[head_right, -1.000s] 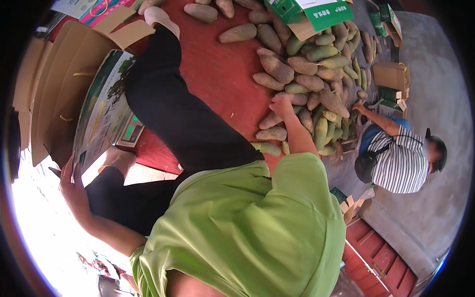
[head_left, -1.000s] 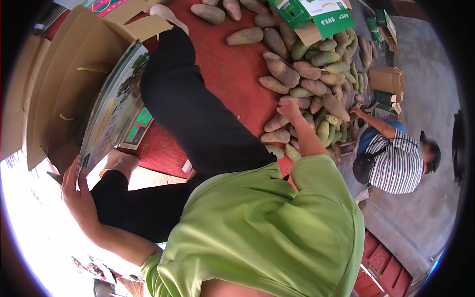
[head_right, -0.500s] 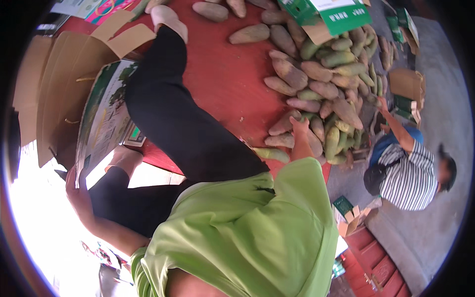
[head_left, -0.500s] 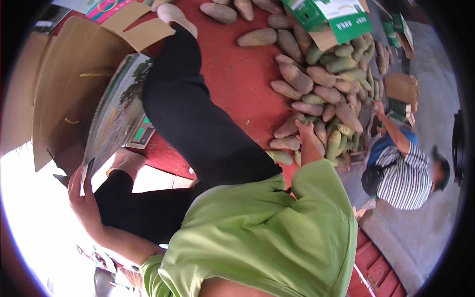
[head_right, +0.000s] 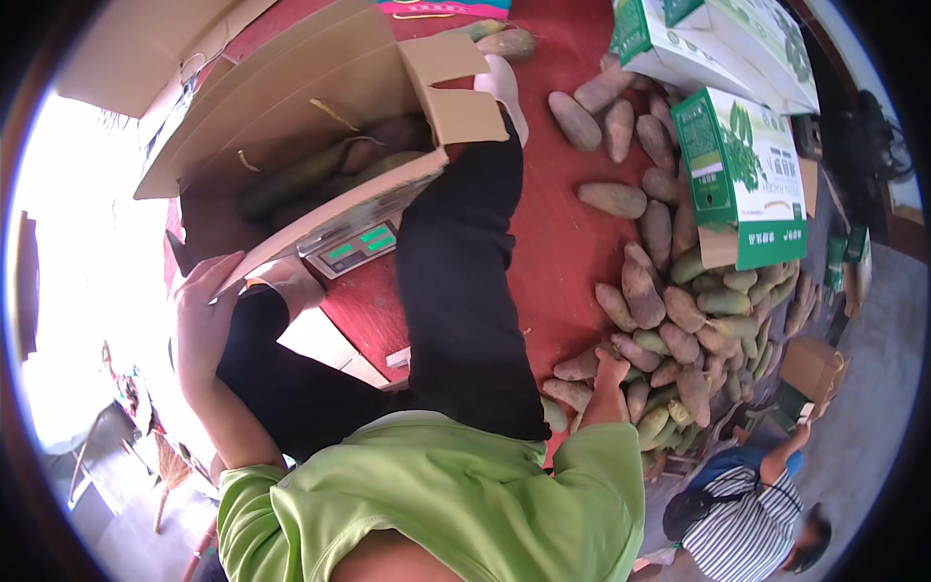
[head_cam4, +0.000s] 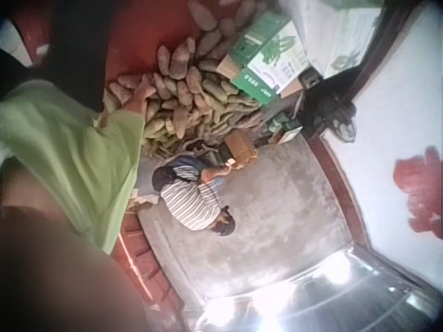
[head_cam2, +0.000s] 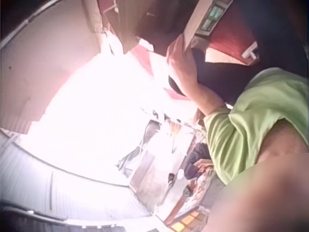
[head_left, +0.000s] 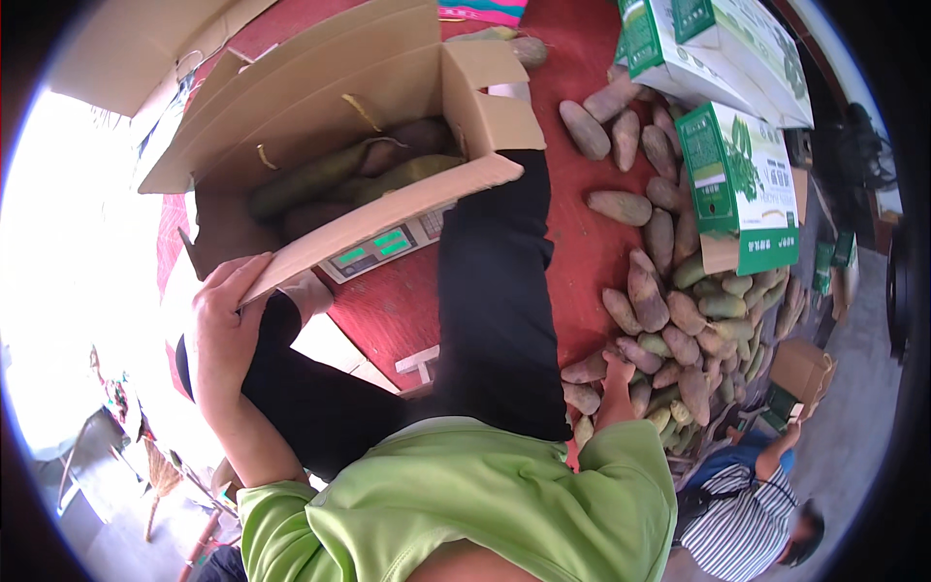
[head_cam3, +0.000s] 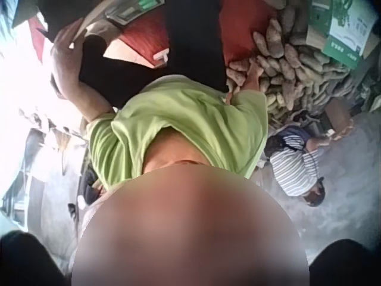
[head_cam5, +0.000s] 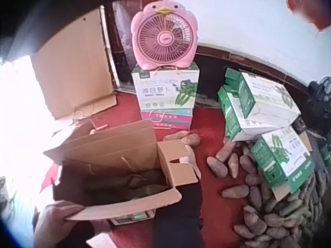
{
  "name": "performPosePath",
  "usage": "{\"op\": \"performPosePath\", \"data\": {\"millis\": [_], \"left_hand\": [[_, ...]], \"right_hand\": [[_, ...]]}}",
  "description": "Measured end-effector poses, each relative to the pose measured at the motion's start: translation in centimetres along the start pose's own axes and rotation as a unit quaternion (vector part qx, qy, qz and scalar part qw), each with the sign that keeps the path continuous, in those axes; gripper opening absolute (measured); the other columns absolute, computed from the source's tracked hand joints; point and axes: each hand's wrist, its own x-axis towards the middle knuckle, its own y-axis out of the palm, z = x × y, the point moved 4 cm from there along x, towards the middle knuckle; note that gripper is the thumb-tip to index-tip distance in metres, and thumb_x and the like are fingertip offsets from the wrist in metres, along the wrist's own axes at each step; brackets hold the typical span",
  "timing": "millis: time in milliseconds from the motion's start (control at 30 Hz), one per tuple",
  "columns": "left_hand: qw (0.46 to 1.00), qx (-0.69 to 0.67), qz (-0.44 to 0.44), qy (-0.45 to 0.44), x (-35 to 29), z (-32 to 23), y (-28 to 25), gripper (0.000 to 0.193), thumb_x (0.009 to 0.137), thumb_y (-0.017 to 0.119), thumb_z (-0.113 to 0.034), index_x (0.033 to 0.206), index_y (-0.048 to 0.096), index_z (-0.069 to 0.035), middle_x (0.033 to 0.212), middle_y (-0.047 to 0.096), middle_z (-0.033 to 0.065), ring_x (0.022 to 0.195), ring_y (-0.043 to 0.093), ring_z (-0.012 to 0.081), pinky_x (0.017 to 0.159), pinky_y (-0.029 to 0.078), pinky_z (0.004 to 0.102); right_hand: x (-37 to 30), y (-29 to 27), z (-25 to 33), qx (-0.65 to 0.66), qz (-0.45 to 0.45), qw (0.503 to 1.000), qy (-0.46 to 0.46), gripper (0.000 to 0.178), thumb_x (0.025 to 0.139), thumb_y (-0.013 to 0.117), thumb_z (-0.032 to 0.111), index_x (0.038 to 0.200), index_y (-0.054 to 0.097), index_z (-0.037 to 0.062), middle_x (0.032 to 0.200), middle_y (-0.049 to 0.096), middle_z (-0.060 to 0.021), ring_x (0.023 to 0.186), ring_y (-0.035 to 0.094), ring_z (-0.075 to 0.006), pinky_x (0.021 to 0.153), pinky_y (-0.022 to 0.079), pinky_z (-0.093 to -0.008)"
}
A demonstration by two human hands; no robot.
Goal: Packaging produce into cardboard boxes after weighing them on a scale.
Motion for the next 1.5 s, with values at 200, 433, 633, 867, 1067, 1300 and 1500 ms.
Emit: {"op": "performPosePath", "data": {"millis": [200, 433, 633, 867, 1067, 1300, 1500], "left_hand": [[0.999, 0.029, 0.018, 0.003, -0.2, -0.1, 0.1, 0.038, 0.072, 0.061, 0.003, 0.109, 0.066, -0.004, 0.106, 0.065, 0.0131, 0.095, 0.063, 0.0312, 0.083, 0.05, 0.0362], [0.999, 0.025, 0.027, 0.008, -0.3, 0.4, -0.3, 0.037, 0.074, 0.06, 0.001, 0.11, 0.065, -0.003, 0.106, 0.064, 0.0141, 0.097, 0.06, 0.0334, 0.087, 0.047, 0.0391], [0.999, 0.004, 0.022, 0.038, -0.3, 0.3, -0.4, 0.035, 0.075, 0.058, 0.002, 0.109, 0.064, 0.001, 0.104, 0.063, 0.0176, 0.095, 0.06, 0.0363, 0.086, 0.047, 0.0399], [1.0, 0.007, 0.019, 0.023, -0.6, 1.1, -0.2, 0.032, 0.076, 0.057, 0.001, 0.108, 0.064, 0.002, 0.102, 0.063, 0.0176, 0.094, 0.06, 0.0364, 0.085, 0.047, 0.0402], [0.999, 0.011, 0.017, 0.032, -0.6, 1.3, -0.2, 0.027, 0.081, 0.056, -0.002, 0.106, 0.065, 0.001, 0.098, 0.064, 0.0166, 0.091, 0.061, 0.0347, 0.082, 0.048, 0.0397], [1.0, 0.0, 0.0, 0.017, -0.5, 1.7, 0.0, 0.023, 0.085, 0.056, -0.006, 0.105, 0.065, 0.0, 0.096, 0.064, 0.0161, 0.088, 0.061, 0.0343, 0.079, 0.049, 0.0391], [0.999, 0.008, -0.026, 0.034, -0.6, 2.1, 0.2, 0.023, 0.085, 0.058, -0.007, 0.107, 0.065, -0.001, 0.095, 0.064, 0.016, 0.086, 0.061, 0.0346, 0.078, 0.049, 0.0385]], "right_hand": [[-7.0, 2.2, 8.1, -0.232, -0.015, 0.915, -0.33, 0.077, 0.052, 0.086, 0.019, 0.12, 0.057, 0.0005, 0.115, 0.059, -0.0217, 0.107, 0.057, -0.0368, 0.094, 0.045, -0.0404], [-17.4, 1.2, 23.3, -0.013, 0.057, 0.847, -0.528, 0.072, 0.058, 0.08, 0.003, 0.124, 0.051, -0.0005, 0.118, 0.056, -0.014, 0.109, 0.055, -0.0263, 0.095, 0.044, -0.0359], [-30.1, -4.5, 37.0, 0.205, 0.112, 0.793, -0.563, 0.068, 0.075, 0.069, -0.009, 0.135, 0.039, -0.0055, 0.128, 0.05, -0.0141, 0.117, 0.05, -0.0215, 0.102, 0.039, -0.0335], [-45.0, -4.7, 46.4, 0.289, 0.287, 0.631, -0.661, 0.071, 0.071, 0.068, -0.012, 0.136, 0.041, 0.0002, 0.127, 0.05, -0.0129, 0.117, 0.051, -0.023, 0.1, 0.042, -0.0346], [-50.6, 4.5, 47.2, 0.138, 0.401, 0.615, -0.664, 0.061, 0.074, 0.074, 0.001, 0.13, 0.049, 0.0027, 0.12, 0.056, -0.0087, 0.109, 0.055, -0.0175, 0.091, 0.046, -0.0303], [-50.6, 6.7, 49.9, 0.001, 0.347, 0.643, -0.683, 0.045, 0.084, 0.066, 0.01, 0.124, 0.05, -0.0019, 0.109, 0.06, -0.0108, 0.098, 0.06, -0.0165, 0.08, 0.05, -0.0301], [-41.0, 3.1, 46.6, 0.077, 0.286, 0.735, -0.61, 0.039, 0.085, 0.067, 0.017, 0.121, 0.059, 0.004, 0.111, 0.062, -0.0061, 0.095, 0.06, -0.0127, 0.079, 0.049, -0.0251]]}}
